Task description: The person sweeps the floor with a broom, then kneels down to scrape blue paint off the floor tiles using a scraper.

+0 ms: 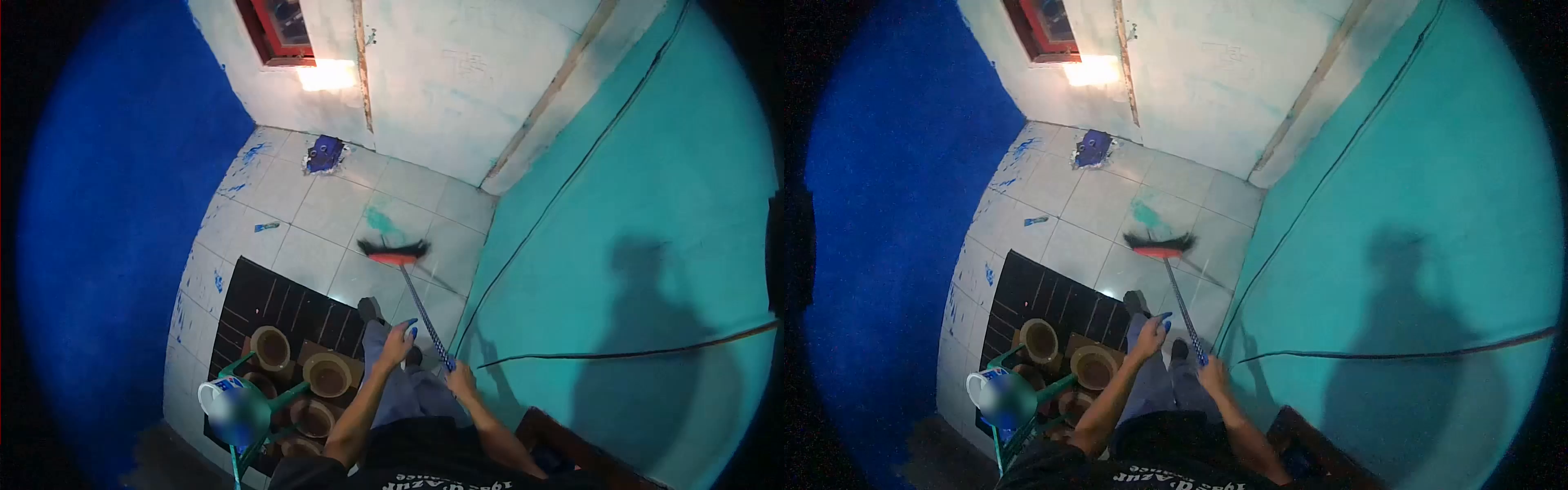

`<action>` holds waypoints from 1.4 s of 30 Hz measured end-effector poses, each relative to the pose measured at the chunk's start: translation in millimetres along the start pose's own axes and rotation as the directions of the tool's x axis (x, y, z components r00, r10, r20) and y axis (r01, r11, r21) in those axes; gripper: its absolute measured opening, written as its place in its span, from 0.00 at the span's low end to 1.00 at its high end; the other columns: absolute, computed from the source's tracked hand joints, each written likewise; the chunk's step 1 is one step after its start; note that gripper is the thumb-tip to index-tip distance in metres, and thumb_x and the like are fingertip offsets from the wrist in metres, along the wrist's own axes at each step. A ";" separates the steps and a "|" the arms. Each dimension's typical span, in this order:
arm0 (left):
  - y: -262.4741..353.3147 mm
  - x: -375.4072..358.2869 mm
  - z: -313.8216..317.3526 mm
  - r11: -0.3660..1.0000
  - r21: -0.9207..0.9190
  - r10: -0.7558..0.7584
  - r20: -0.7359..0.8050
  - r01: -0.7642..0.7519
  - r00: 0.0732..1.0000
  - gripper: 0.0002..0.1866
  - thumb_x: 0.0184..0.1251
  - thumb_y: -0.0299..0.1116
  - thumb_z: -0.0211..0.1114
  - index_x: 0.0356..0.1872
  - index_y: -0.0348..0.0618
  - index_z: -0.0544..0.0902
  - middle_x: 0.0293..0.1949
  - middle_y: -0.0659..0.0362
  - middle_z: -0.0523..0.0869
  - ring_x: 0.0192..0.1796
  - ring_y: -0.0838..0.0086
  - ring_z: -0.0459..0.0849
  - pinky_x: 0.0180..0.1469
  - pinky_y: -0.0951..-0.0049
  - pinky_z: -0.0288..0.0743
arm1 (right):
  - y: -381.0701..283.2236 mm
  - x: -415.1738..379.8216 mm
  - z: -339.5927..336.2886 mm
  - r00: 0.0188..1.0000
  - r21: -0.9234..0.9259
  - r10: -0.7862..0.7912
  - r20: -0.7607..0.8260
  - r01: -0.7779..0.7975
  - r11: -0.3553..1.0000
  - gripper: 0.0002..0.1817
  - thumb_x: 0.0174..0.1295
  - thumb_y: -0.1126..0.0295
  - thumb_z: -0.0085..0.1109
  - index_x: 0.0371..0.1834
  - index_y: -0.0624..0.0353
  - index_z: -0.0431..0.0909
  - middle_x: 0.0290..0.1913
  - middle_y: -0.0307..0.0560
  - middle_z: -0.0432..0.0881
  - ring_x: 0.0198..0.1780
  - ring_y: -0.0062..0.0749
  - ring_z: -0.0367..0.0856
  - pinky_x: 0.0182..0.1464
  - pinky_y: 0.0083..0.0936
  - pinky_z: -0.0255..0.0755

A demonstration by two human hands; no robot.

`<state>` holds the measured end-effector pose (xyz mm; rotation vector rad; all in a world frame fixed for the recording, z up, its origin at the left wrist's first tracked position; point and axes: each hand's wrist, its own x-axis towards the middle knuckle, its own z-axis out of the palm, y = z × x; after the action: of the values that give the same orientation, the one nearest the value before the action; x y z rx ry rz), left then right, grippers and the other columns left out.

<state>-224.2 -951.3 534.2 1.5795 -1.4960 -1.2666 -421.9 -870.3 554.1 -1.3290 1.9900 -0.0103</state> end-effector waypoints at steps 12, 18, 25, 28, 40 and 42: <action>-69.2 -33.5 -58.8 0.977 0.109 -0.161 -0.192 0.185 0.968 0.19 0.66 0.34 0.57 0.55 0.38 0.77 0.52 0.42 0.79 0.57 0.49 0.75 0.61 0.59 0.67 | -114.3 177.8 7.0 0.973 -0.021 -0.216 0.084 0.218 0.976 0.14 0.62 0.62 0.54 0.36 0.65 0.75 0.34 0.68 0.80 0.43 0.64 0.78 0.42 0.51 0.71; -52.9 33.7 -104.1 0.998 0.061 -0.005 -0.156 0.015 0.988 0.17 0.67 0.33 0.57 0.55 0.37 0.77 0.51 0.43 0.80 0.57 0.51 0.76 0.60 0.60 0.68 | -59.2 131.6 8.8 0.991 0.039 -0.087 0.104 0.083 0.996 0.16 0.62 0.59 0.56 0.40 0.63 0.76 0.38 0.63 0.81 0.44 0.61 0.79 0.44 0.49 0.73; -42.9 101.9 -127.6 0.999 -0.007 -0.040 -0.119 0.039 0.992 0.18 0.67 0.32 0.56 0.56 0.38 0.76 0.52 0.43 0.80 0.57 0.50 0.75 0.61 0.61 0.67 | -95.3 151.2 20.3 0.987 -0.087 -0.124 0.097 0.133 0.987 0.16 0.61 0.62 0.55 0.46 0.62 0.76 0.45 0.62 0.81 0.50 0.58 0.78 0.50 0.49 0.72; -49.1 118.4 -138.5 1.000 0.017 -0.020 -0.123 0.022 0.992 0.19 0.66 0.32 0.57 0.57 0.37 0.76 0.53 0.43 0.79 0.58 0.51 0.75 0.61 0.61 0.67 | -163.0 230.4 20.6 0.979 -0.026 -0.083 0.187 0.089 0.996 0.17 0.62 0.64 0.54 0.51 0.60 0.74 0.46 0.63 0.80 0.51 0.60 0.77 0.52 0.48 0.71; 8.3 178.1 -133.5 0.998 0.060 0.008 -0.183 0.003 0.983 0.18 0.68 0.33 0.56 0.56 0.37 0.77 0.54 0.44 0.80 0.61 0.51 0.73 0.64 0.60 0.65 | -149.6 211.2 -130.1 0.691 0.733 -0.245 0.680 -0.654 0.187 0.10 0.63 0.65 0.63 0.40 0.58 0.75 0.20 0.34 0.73 0.15 0.18 0.67 0.14 0.20 0.57; 15.0 191.3 -112.8 0.999 0.029 0.031 -0.180 -0.026 0.983 0.18 0.68 0.32 0.56 0.56 0.38 0.77 0.53 0.44 0.80 0.60 0.52 0.74 0.64 0.61 0.66 | -101.8 221.6 -102.3 0.934 0.458 -0.306 0.182 0.195 0.867 0.08 0.63 0.65 0.62 0.34 0.58 0.76 0.18 0.33 0.71 0.13 0.17 0.65 0.13 0.19 0.54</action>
<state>-145.1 -1159.1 544.7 1.6367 -1.4209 -1.0611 -443.0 -1133.7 543.6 -1.2154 1.4778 -0.3737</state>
